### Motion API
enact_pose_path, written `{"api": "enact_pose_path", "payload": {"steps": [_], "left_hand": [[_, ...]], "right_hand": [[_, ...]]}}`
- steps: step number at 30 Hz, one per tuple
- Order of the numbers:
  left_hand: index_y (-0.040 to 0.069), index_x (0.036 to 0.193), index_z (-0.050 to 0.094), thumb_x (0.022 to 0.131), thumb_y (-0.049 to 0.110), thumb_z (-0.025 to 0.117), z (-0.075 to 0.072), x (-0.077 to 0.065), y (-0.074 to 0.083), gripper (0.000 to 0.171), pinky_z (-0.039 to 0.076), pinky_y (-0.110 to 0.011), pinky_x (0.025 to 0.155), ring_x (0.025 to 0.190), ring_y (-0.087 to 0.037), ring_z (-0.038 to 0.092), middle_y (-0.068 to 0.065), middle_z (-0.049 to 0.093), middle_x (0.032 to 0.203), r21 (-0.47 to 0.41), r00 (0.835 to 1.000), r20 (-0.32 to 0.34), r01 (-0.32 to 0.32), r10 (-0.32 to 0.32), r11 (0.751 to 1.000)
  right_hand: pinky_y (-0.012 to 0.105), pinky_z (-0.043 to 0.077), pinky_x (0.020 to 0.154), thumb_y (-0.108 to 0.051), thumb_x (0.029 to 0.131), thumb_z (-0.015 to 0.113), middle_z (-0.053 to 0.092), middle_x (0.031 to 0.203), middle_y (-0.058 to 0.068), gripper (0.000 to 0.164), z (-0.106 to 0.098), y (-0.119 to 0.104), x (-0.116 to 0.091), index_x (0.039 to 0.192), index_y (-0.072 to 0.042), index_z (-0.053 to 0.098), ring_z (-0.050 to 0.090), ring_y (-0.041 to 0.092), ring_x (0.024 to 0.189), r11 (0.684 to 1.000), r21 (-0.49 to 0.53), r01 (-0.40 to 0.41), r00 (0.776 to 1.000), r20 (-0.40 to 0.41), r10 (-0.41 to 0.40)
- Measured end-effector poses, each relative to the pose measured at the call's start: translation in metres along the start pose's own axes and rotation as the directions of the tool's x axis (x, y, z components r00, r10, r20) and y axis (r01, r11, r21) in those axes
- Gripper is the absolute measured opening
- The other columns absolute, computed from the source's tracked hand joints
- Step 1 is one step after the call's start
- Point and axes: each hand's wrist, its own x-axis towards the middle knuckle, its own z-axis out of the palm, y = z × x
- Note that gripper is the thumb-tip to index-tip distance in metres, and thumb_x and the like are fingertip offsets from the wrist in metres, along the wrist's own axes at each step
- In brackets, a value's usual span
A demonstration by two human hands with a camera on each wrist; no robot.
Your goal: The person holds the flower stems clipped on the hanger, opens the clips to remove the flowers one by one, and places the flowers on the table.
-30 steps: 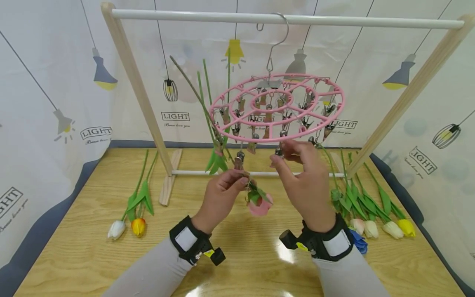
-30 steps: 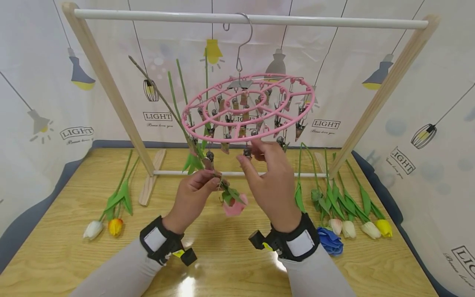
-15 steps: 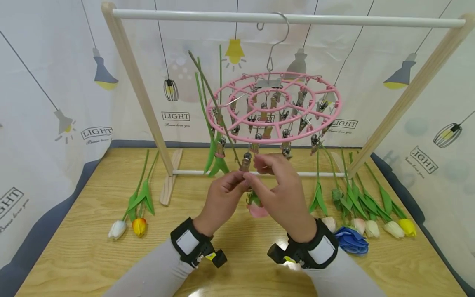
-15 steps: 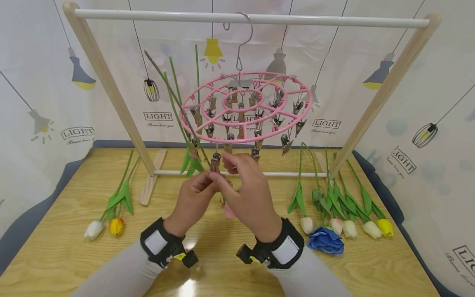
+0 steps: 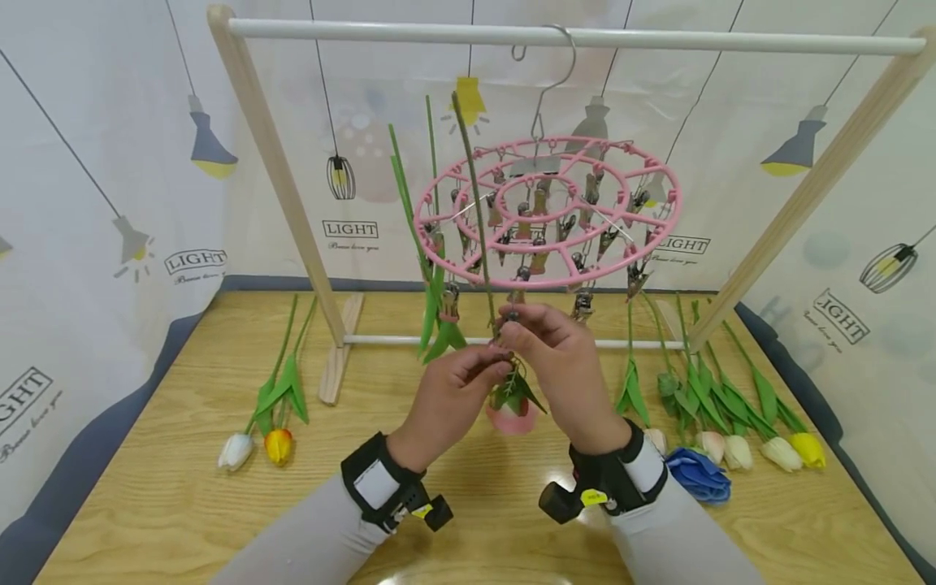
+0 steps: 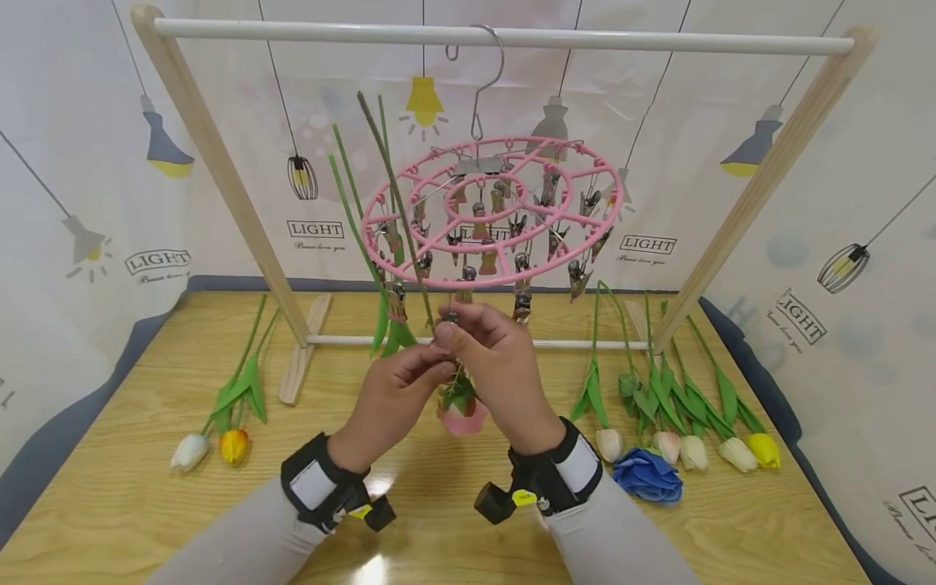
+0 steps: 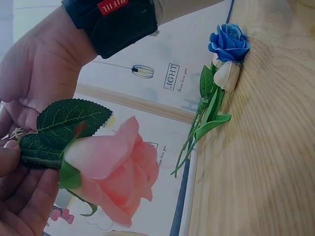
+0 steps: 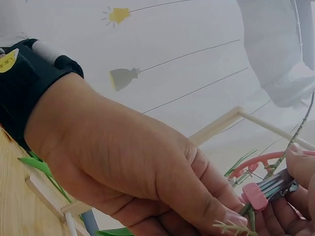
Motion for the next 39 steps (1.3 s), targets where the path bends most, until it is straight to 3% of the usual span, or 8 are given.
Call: {"api": "enact_pose_path", "payload": {"steps": [8,12,17,28,33,36,39], "left_hand": [[0.007,0.117,0.076,0.102,0.014,0.068,-0.0001,0.0007,-0.0001,0.019,0.06,-0.023,0.077,0.089,-0.011,0.07,-0.008,0.078,0.108,0.03,1.0,0.014,0.008,-0.009,1.0],[0.005,0.117,0.075,0.101,0.013,0.068,0.0003,0.0002,-0.0003,0.019,0.061,-0.024,0.08,0.093,-0.013,0.072,-0.01,0.078,0.11,0.028,1.0,0.02,-0.003,0.002,1.0],[0.004,0.117,0.075,0.101,0.011,0.068,0.0012,-0.001,-0.0005,0.018,0.062,-0.025,0.081,0.095,-0.017,0.074,-0.012,0.078,0.11,0.04,0.999,0.025,-0.032,0.031,0.999],[0.004,0.116,0.075,0.101,0.011,0.068,0.0025,-0.0018,0.0049,0.018,0.062,-0.025,0.082,0.097,-0.019,0.075,-0.011,0.078,0.11,0.049,0.999,0.041,-0.036,0.034,0.998],[0.006,0.116,0.075,0.101,0.012,0.068,0.002,-0.0023,0.0063,0.018,0.061,-0.023,0.078,0.093,-0.014,0.074,-0.009,0.079,0.108,0.085,0.998,0.042,-0.048,0.044,0.995],[0.008,0.117,0.076,0.101,0.012,0.068,0.001,-0.0038,0.0069,0.018,0.059,-0.022,0.076,0.089,-0.011,0.071,-0.007,0.079,0.108,0.118,0.998,0.039,-0.062,0.058,0.991],[0.007,0.118,0.075,0.102,0.011,0.067,-0.0003,-0.0062,0.0061,0.019,0.06,-0.023,0.078,0.091,-0.012,0.072,-0.007,0.079,0.11,0.134,0.997,0.047,-0.073,0.067,0.988]], "right_hand": [[0.03,0.056,0.099,-0.004,0.102,0.063,0.073,0.112,-0.004,0.019,0.0,-0.0005,0.0022,0.12,0.001,0.066,0.068,0.013,0.103,0.998,0.061,0.009,0.999,-0.041,-0.007],[0.029,0.056,0.1,-0.002,0.102,0.063,0.073,0.114,-0.007,0.011,-0.0001,0.0003,0.0025,0.11,-0.008,0.068,0.068,0.012,0.106,0.997,0.076,0.018,0.999,-0.045,-0.015],[0.027,0.053,0.102,0.001,0.104,0.059,0.071,0.113,-0.008,0.019,-0.0019,0.0018,0.0023,0.1,-0.017,0.065,0.065,0.011,0.115,0.995,0.1,0.015,1.0,-0.024,-0.013],[0.027,0.053,0.102,0.003,0.104,0.055,0.071,0.107,-0.009,0.023,-0.0026,-0.0002,0.002,0.095,-0.017,0.064,0.065,0.009,0.115,0.994,0.101,0.036,0.999,-0.032,-0.033],[0.027,0.054,0.099,-0.009,0.103,0.064,0.071,0.105,-0.007,0.008,-0.0036,0.0001,0.0003,0.095,-0.012,0.063,0.066,0.011,0.108,0.993,0.106,0.054,0.998,-0.032,-0.051],[0.027,0.054,0.097,-0.02,0.1,0.069,0.07,0.104,-0.006,0.014,-0.0038,0.0,-0.0008,0.095,-0.01,0.062,0.066,0.012,0.107,0.991,0.116,0.062,0.998,-0.026,-0.059],[0.027,0.054,0.097,-0.017,0.102,0.067,0.071,0.102,-0.008,0.009,-0.0042,0.0,-0.001,0.096,-0.013,0.063,0.067,0.011,0.107,0.991,0.11,0.078,0.997,-0.028,-0.075]]}}
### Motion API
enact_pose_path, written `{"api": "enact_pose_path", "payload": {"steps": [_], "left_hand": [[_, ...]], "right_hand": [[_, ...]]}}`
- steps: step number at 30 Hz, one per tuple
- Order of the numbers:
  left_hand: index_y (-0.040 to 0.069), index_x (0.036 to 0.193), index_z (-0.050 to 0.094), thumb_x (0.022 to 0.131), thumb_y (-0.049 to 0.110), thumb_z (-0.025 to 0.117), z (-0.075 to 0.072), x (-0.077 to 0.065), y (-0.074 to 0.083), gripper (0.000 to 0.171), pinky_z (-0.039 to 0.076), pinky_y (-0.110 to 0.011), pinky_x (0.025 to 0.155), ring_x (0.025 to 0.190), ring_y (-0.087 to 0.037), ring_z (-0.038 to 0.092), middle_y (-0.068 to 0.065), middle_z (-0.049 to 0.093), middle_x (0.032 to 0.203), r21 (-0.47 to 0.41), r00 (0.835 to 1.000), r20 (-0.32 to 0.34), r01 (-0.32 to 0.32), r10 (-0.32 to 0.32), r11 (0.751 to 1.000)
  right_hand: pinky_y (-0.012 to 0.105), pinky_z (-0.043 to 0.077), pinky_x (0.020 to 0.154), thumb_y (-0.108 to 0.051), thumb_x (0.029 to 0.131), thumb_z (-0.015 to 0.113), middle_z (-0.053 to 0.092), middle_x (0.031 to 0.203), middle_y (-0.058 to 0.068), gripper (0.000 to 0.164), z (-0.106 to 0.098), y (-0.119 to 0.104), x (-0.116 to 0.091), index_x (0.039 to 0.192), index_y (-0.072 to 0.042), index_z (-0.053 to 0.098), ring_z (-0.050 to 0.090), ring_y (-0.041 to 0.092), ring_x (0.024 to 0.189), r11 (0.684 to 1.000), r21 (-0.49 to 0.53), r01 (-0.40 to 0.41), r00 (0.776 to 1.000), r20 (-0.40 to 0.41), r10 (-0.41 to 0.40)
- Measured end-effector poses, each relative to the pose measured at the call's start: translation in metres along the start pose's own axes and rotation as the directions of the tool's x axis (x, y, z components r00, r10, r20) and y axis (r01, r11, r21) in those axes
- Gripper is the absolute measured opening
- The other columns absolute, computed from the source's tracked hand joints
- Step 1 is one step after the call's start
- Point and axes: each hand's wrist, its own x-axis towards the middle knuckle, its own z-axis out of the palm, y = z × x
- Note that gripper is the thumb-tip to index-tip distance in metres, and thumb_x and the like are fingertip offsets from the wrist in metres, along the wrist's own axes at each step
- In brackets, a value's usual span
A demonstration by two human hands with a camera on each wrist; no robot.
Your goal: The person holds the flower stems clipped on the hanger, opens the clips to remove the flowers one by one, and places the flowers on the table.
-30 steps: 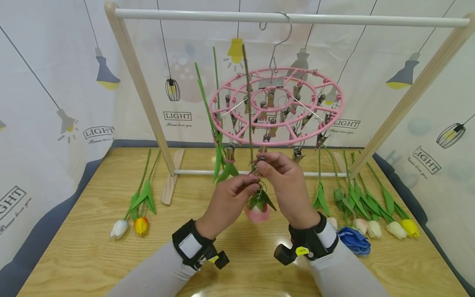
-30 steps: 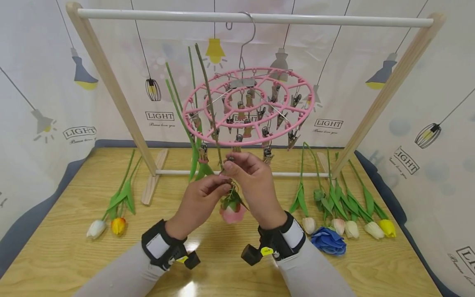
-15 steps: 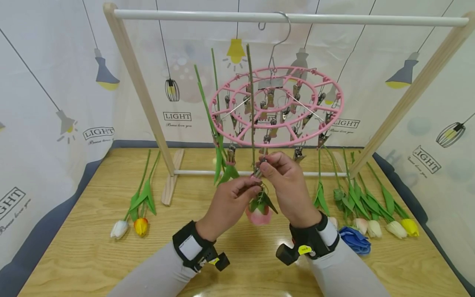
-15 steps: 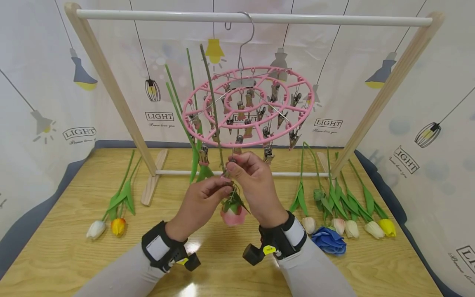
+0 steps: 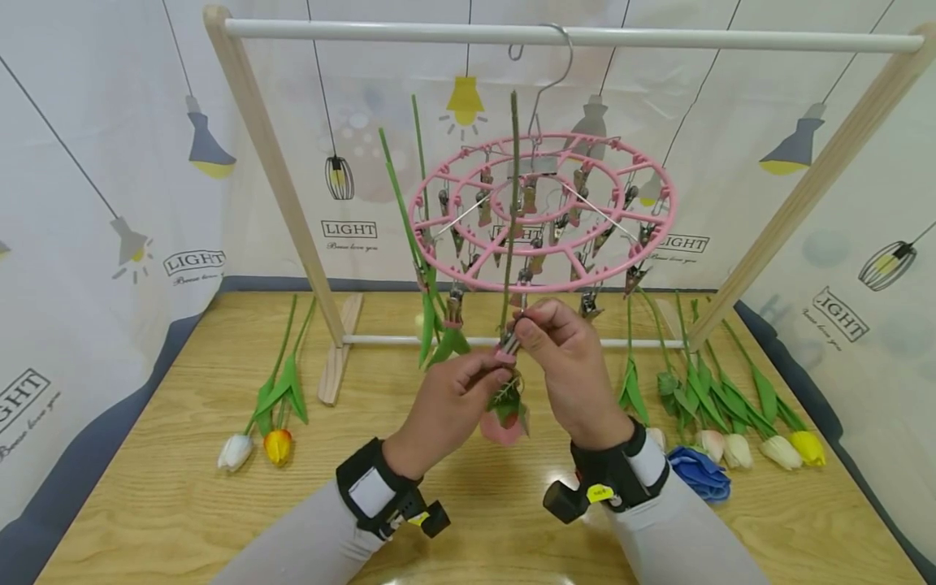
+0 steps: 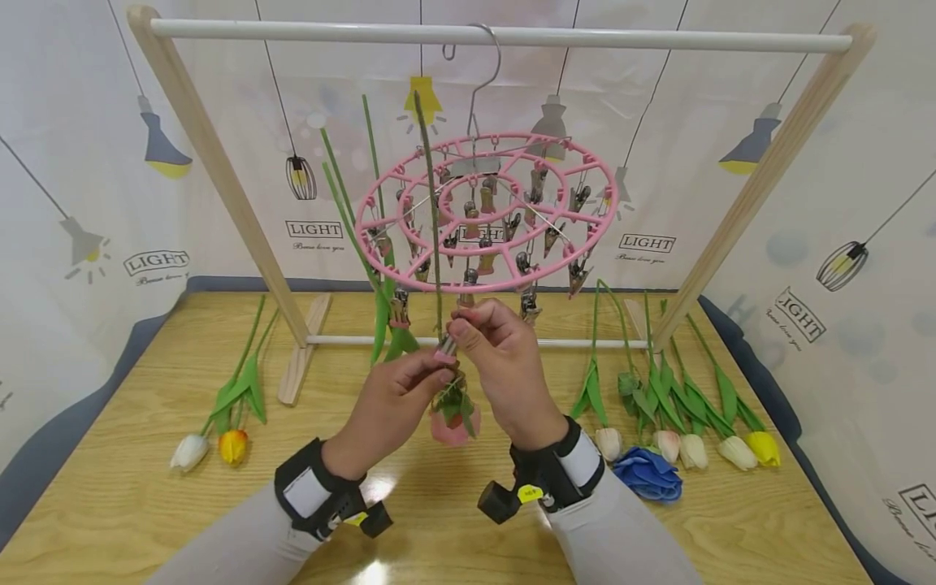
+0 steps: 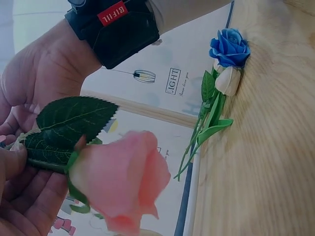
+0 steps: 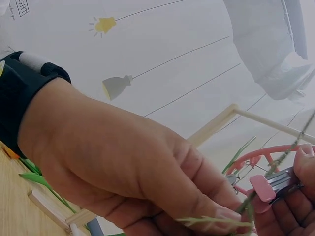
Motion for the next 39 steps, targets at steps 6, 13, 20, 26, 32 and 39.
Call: {"api": "enact_pose_path", "payload": {"steps": [6,13,20,26,32,39], "left_hand": [[0.006,0.115,0.075,0.104,0.014,0.063,-0.003,-0.006,-0.004,0.017,0.06,-0.025,0.079,0.092,-0.012,0.071,-0.006,0.077,0.107,-0.019,0.999,0.039,-0.005,0.006,1.0],[0.009,0.115,0.075,0.105,0.018,0.063,-0.008,-0.007,-0.004,0.018,0.054,-0.022,0.071,0.083,-0.009,0.064,-0.002,0.076,0.106,-0.007,0.998,0.017,0.052,-0.052,0.999],[0.009,0.116,0.074,0.106,0.018,0.062,-0.009,-0.008,-0.001,0.018,0.054,-0.023,0.071,0.083,-0.01,0.065,-0.004,0.075,0.106,-0.027,0.997,0.01,0.073,-0.073,0.997],[0.01,0.115,0.073,0.106,0.019,0.061,-0.017,-0.006,0.001,0.017,0.054,-0.024,0.064,0.078,-0.013,0.065,-0.005,0.075,0.103,-0.039,0.997,-0.044,0.064,-0.065,0.997],[0.006,0.113,0.073,0.104,0.014,0.064,-0.032,-0.008,0.0,0.015,0.058,-0.024,0.072,0.084,-0.01,0.069,-0.008,0.076,0.104,-0.017,0.991,-0.137,0.002,-0.004,1.0],[0.004,0.115,0.074,0.102,0.011,0.066,-0.062,-0.017,-0.004,0.016,0.056,-0.021,0.071,0.084,-0.006,0.068,-0.01,0.076,0.106,0.045,0.974,-0.228,0.004,0.006,0.999]], "right_hand": [[0.026,0.055,0.098,-0.004,0.105,0.058,0.07,0.107,-0.009,0.017,-0.003,-0.005,0.0,0.097,-0.018,0.063,0.066,0.01,0.112,1.0,-0.025,-0.006,1.0,-0.021,0.006],[0.03,0.056,0.1,-0.002,0.105,0.059,0.067,0.118,-0.006,0.015,-0.003,-0.01,0.0,0.106,-0.016,0.063,0.065,0.011,0.105,0.999,-0.033,-0.039,0.999,-0.025,0.038],[0.03,0.055,0.098,-0.003,0.105,0.059,0.067,0.118,-0.006,0.015,-0.002,-0.011,0.001,0.112,-0.015,0.064,0.064,0.011,0.107,0.998,-0.051,-0.048,0.998,-0.033,0.047],[0.03,0.057,0.098,-0.003,0.104,0.059,0.068,0.12,-0.006,0.013,-0.004,-0.01,0.002,0.115,-0.009,0.063,0.065,0.011,0.106,0.998,-0.048,-0.048,0.999,-0.026,0.047],[0.03,0.059,0.096,-0.003,0.104,0.06,0.068,0.115,-0.005,0.016,-0.004,-0.01,0.003,0.119,-0.006,0.063,0.067,0.01,0.099,0.998,-0.048,-0.043,0.999,-0.011,0.042],[0.03,0.059,0.095,-0.004,0.104,0.061,0.069,0.113,-0.005,0.017,-0.005,-0.01,0.003,0.12,-0.004,0.063,0.067,0.01,0.097,0.998,-0.05,-0.03,1.0,0.002,0.03]]}}
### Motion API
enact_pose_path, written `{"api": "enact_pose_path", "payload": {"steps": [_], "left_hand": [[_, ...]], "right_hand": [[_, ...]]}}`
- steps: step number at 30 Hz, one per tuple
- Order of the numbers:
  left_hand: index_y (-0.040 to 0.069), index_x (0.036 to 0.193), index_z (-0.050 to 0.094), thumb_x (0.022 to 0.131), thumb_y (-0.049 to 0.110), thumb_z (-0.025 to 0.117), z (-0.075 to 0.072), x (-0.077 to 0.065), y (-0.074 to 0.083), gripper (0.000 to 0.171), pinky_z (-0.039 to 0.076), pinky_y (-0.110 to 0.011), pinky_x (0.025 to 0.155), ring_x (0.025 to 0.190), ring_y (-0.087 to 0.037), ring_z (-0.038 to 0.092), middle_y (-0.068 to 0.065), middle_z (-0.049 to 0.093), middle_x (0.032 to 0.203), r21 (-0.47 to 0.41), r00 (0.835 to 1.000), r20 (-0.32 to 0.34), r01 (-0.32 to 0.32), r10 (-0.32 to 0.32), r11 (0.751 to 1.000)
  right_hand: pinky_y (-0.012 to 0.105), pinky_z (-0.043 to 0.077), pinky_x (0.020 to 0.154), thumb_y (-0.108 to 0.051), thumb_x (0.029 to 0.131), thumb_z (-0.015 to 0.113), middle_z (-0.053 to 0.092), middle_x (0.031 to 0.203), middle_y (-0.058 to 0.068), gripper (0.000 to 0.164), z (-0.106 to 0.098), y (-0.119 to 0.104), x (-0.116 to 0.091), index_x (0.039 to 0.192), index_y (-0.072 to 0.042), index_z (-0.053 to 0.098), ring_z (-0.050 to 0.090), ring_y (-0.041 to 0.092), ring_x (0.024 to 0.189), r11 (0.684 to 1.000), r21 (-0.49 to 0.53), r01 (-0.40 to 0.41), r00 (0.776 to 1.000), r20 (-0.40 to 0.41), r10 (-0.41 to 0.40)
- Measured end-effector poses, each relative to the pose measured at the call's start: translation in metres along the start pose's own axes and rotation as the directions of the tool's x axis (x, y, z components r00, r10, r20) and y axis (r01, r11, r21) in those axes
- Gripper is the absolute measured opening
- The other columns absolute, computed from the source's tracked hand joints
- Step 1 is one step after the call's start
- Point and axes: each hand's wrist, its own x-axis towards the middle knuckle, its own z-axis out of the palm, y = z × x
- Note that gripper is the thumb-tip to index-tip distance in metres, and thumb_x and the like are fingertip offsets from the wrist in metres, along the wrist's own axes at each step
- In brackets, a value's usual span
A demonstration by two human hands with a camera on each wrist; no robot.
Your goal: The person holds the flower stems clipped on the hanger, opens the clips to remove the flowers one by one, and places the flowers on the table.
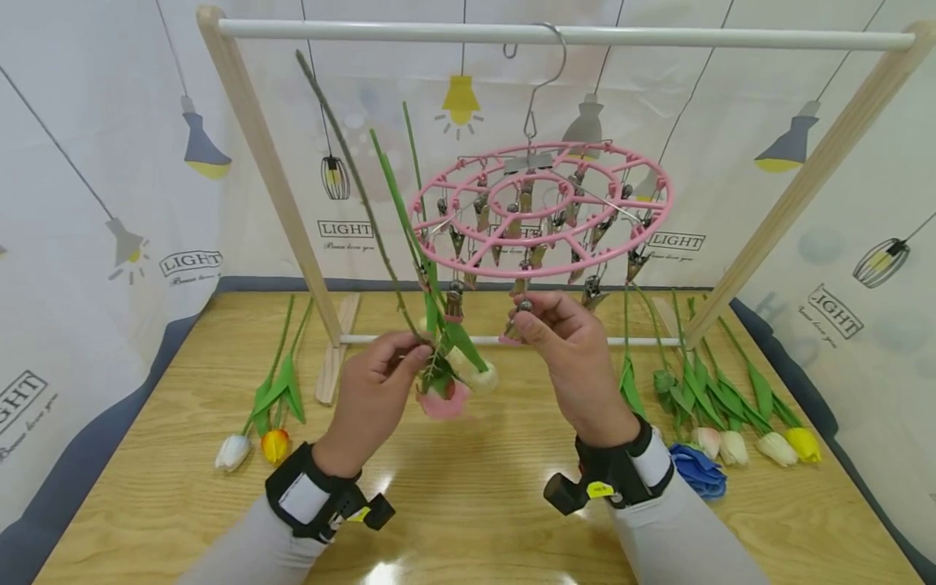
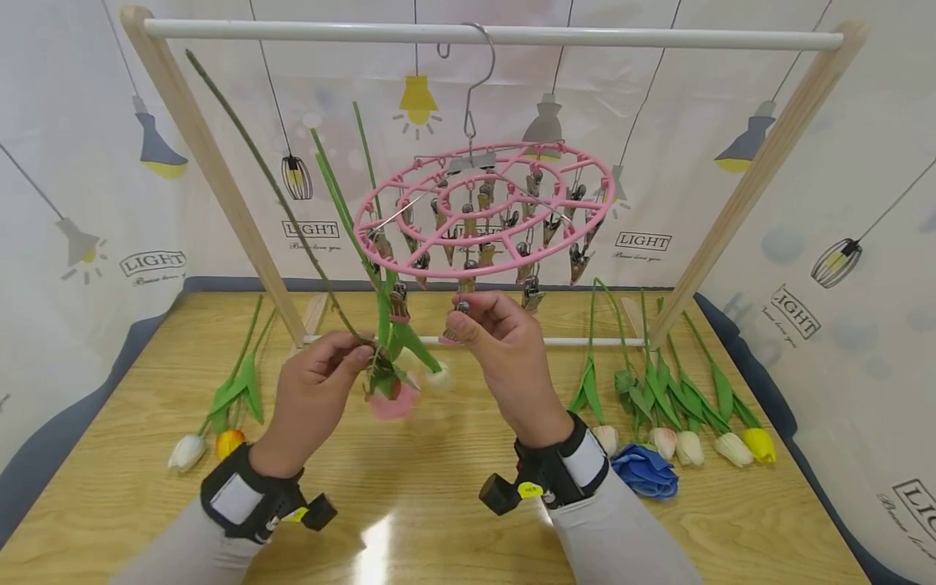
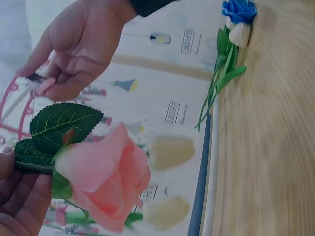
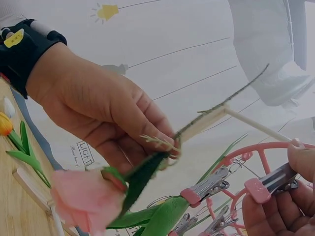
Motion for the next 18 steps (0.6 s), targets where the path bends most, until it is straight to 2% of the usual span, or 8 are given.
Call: {"api": "enact_pose_path", "payload": {"steps": [5,7,10,13,18], "left_hand": [[0.0,0.115,0.074,0.101,0.006,0.067,-0.027,0.001,-0.01,0.017,0.059,-0.018,0.075,0.085,0.001,0.069,-0.014,0.077,0.105,0.037,0.996,-0.088,0.011,-0.008,0.999],[-0.003,0.114,0.074,0.101,0.004,0.067,-0.038,0.002,-0.015,0.017,0.059,-0.017,0.076,0.085,0.003,0.07,-0.008,0.078,0.103,0.04,0.991,-0.133,0.008,-0.003,0.999],[-0.005,0.113,0.074,0.1,0.003,0.068,-0.055,0.003,-0.021,0.017,0.06,-0.015,0.077,0.085,0.003,0.071,0.009,0.077,0.1,0.043,0.977,-0.211,0.017,-0.007,0.999],[-0.003,0.115,0.075,0.101,0.009,0.068,-0.072,0.004,-0.026,0.02,0.059,-0.014,0.076,0.083,0.003,0.071,0.023,0.072,0.095,0.077,0.959,-0.281,0.062,-0.038,0.995],[0.002,0.123,0.074,0.103,0.019,0.067,-0.097,0.003,-0.037,0.027,0.06,-0.014,0.077,0.082,0.002,0.072,0.018,0.072,0.097,0.099,0.931,-0.335,0.188,-0.145,0.977]], "right_hand": [[0.031,0.06,0.096,-0.005,0.104,0.062,0.067,0.117,-0.004,0.014,0.0,0.0,0.0,0.117,-0.01,0.063,0.066,0.011,0.099,1.0,0.008,-0.015,1.0,0.009,0.015],[0.031,0.06,0.096,-0.006,0.104,0.062,0.067,0.117,-0.004,0.015,0.0,0.0,0.0,0.117,-0.013,0.064,0.065,0.011,0.1,1.0,0.014,-0.024,1.0,0.013,0.024],[0.031,0.06,0.096,-0.006,0.104,0.062,0.067,0.115,-0.002,0.016,0.0,0.0,0.001,0.119,-0.012,0.064,0.065,0.012,0.101,0.999,0.021,-0.031,0.999,0.018,0.031],[0.03,0.06,0.095,-0.005,0.104,0.062,0.067,0.113,0.001,0.018,0.001,0.0,0.001,0.121,-0.009,0.063,0.065,0.012,0.1,0.999,0.02,-0.031,0.999,0.018,0.031],[0.028,0.059,0.093,-0.003,0.103,0.062,0.068,0.111,0.003,0.018,0.001,0.002,0.001,0.12,-0.01,0.065,0.065,0.011,0.099,1.0,0.015,-0.021,1.0,0.018,0.021]]}}
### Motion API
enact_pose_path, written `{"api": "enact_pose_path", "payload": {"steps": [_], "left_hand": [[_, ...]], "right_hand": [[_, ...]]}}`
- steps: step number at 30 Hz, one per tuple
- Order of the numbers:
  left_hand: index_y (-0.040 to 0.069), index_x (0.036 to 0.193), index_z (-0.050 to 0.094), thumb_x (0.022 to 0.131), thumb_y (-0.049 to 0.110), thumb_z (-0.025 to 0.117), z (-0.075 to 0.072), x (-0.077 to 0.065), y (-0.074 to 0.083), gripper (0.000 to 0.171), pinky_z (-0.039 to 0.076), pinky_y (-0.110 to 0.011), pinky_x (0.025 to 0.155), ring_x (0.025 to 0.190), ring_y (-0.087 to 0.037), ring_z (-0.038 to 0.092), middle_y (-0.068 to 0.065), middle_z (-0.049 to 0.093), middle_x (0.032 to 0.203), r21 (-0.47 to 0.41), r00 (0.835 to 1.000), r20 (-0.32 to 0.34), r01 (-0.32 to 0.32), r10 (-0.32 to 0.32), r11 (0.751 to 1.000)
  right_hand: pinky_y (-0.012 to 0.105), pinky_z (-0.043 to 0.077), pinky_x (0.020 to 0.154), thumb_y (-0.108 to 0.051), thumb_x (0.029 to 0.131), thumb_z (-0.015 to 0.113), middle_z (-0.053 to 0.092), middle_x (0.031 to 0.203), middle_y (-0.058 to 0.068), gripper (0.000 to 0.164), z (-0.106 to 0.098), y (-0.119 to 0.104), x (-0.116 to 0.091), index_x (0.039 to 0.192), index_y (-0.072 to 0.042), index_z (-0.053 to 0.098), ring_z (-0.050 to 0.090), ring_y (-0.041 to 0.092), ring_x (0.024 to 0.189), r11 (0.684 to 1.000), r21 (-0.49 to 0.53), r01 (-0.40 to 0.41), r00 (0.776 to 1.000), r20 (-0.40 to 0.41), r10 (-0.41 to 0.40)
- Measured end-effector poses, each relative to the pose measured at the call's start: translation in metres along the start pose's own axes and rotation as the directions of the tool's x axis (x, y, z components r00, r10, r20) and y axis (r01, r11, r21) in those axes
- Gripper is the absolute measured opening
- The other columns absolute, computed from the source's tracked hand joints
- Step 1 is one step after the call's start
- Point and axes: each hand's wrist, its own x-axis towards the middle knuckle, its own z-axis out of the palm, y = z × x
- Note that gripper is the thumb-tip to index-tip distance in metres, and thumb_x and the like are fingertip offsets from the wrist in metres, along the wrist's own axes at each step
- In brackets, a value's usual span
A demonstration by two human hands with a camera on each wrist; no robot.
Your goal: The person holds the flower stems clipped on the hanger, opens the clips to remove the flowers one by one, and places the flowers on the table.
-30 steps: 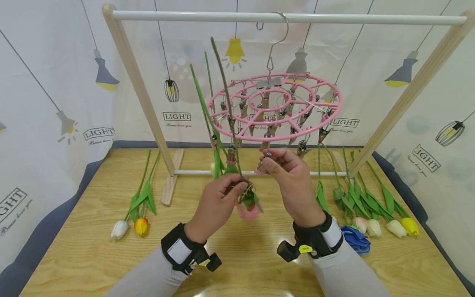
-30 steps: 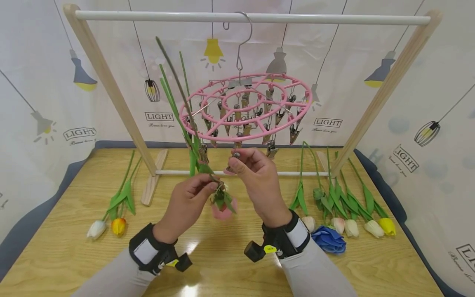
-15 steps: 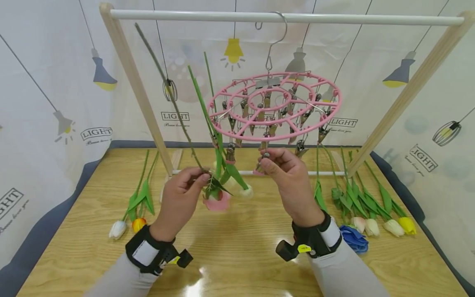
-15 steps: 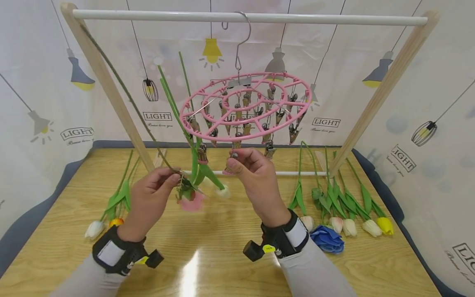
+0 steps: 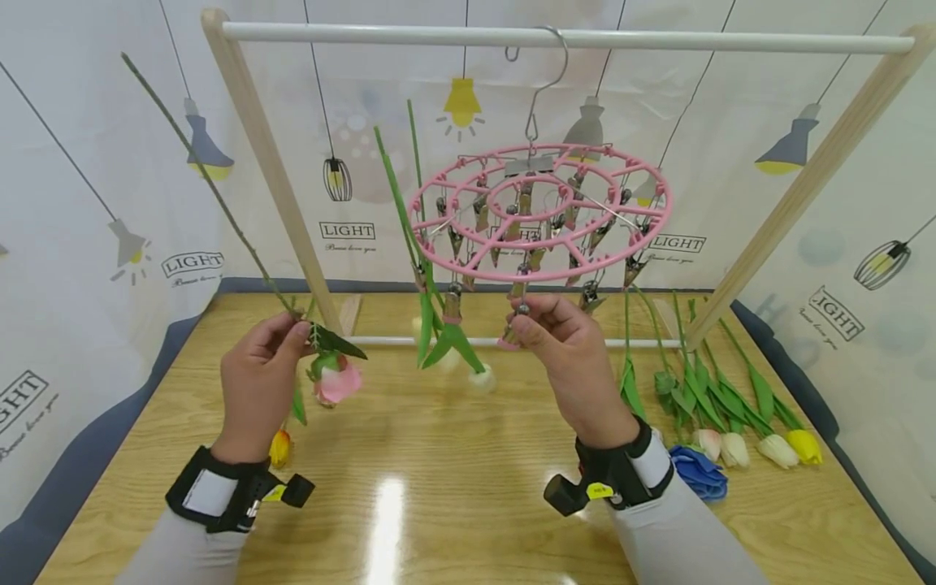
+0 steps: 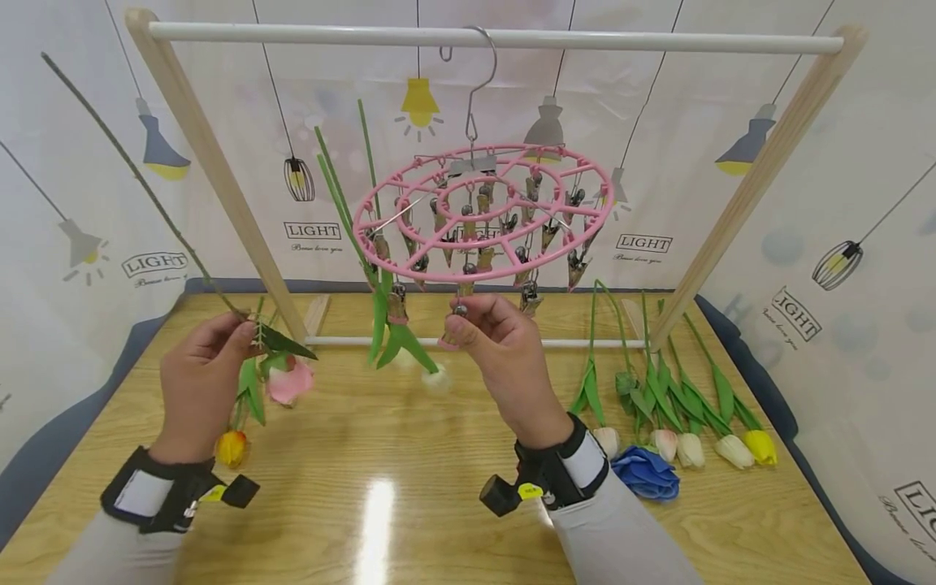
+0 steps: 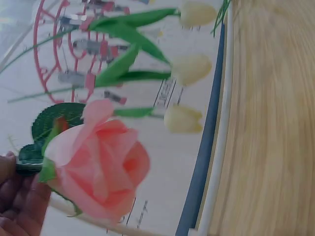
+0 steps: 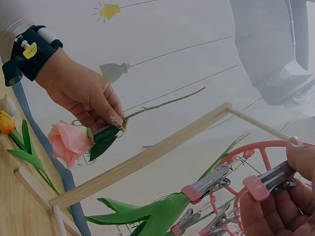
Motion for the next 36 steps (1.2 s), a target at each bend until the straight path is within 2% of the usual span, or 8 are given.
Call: {"api": "enact_pose_path", "payload": {"steps": [3,5,9,13,19,24,30,36], "left_hand": [[0.004,0.129,0.071,0.104,0.026,0.065,-0.011,0.005,-0.009,0.034,0.06,-0.015,0.076,0.082,0.001,0.072,0.006,0.073,0.103,0.07,0.994,0.041,0.095,-0.098,0.993],[0.004,0.132,0.069,0.105,0.031,0.064,-0.018,0.009,-0.013,0.039,0.06,-0.015,0.075,0.081,0.0,0.071,-0.005,0.073,0.11,0.144,0.981,0.101,0.152,-0.167,0.978],[0.001,0.133,0.067,0.107,0.036,0.06,-0.031,0.015,-0.024,0.044,0.062,-0.019,0.073,0.08,-0.004,0.071,-0.022,0.071,0.119,0.29,0.934,0.227,0.205,-0.275,0.935],[-0.001,0.133,0.067,0.108,0.035,0.059,-0.034,0.015,-0.037,0.045,0.063,-0.022,0.074,0.083,-0.01,0.071,-0.024,0.071,0.123,0.375,0.896,0.273,0.235,-0.35,0.897],[-0.005,0.131,0.066,0.108,0.028,0.059,-0.032,0.015,-0.049,0.04,0.061,-0.026,0.071,0.086,-0.02,0.07,-0.024,0.072,0.119,0.444,0.859,0.327,0.228,-0.394,0.867],[-0.007,0.128,0.067,0.107,0.024,0.06,-0.032,0.014,-0.057,0.038,0.061,-0.03,0.071,0.084,-0.019,0.071,-0.025,0.072,0.117,0.508,0.801,0.397,0.215,-0.448,0.834],[-0.01,0.122,0.068,0.105,0.018,0.061,-0.033,0.011,-0.063,0.033,0.063,-0.033,0.07,0.081,-0.018,0.072,-0.027,0.073,0.112,0.549,0.75,0.466,0.171,-0.469,0.818],[-0.007,0.112,0.072,0.103,0.016,0.064,-0.033,0.007,-0.065,0.026,0.058,-0.03,0.065,0.074,-0.016,0.068,-0.019,0.074,0.1,0.586,0.725,0.509,0.104,-0.464,0.804]], "right_hand": [[0.028,0.06,0.092,-0.002,0.103,0.062,0.068,0.111,0.003,0.018,0.0,0.001,0.0,0.117,-0.012,0.065,0.065,0.011,0.1,1.0,0.005,0.01,1.0,0.003,-0.01],[0.028,0.06,0.092,-0.002,0.103,0.061,0.068,0.11,0.002,0.018,0.0,0.002,0.0,0.116,-0.013,0.066,0.065,0.011,0.099,1.0,0.011,0.017,1.0,0.007,-0.018],[0.029,0.061,0.092,-0.002,0.103,0.061,0.068,0.109,-0.001,0.017,0.001,0.004,0.0,0.114,-0.014,0.066,0.066,0.01,0.099,1.0,0.019,0.025,1.0,0.013,-0.025],[0.027,0.06,0.091,-0.001,0.103,0.061,0.069,0.108,-0.003,0.017,0.001,0.004,0.0,0.114,-0.014,0.066,0.066,0.01,0.098,1.0,0.005,0.021,1.0,0.017,-0.021],[0.026,0.06,0.089,-0.001,0.102,0.06,0.069,0.106,-0.004,0.018,0.001,0.004,0.001,0.119,-0.006,0.064,0.066,0.01,0.097,1.0,-0.013,0.007,1.0,0.02,-0.007],[0.027,0.061,0.089,-0.002,0.103,0.06,0.068,0.104,-0.003,0.024,0.001,0.003,0.001,0.126,0.006,0.059,0.065,0.011,0.096,1.0,-0.017,0.002,1.0,0.029,-0.002],[0.027,0.06,0.089,-0.004,0.103,0.061,0.068,0.109,-0.001,0.019,0.0,0.003,0.001,0.122,-0.004,0.062,0.065,0.011,0.097,1.0,-0.014,-0.019,0.999,0.03,0.019],[0.026,0.059,0.091,-0.006,0.103,0.061,0.068,0.113,0.0,0.018,-0.001,0.004,0.0,0.121,-0.007,0.062,0.066,0.011,0.1,0.999,-0.018,-0.028,0.999,0.031,0.028]]}}
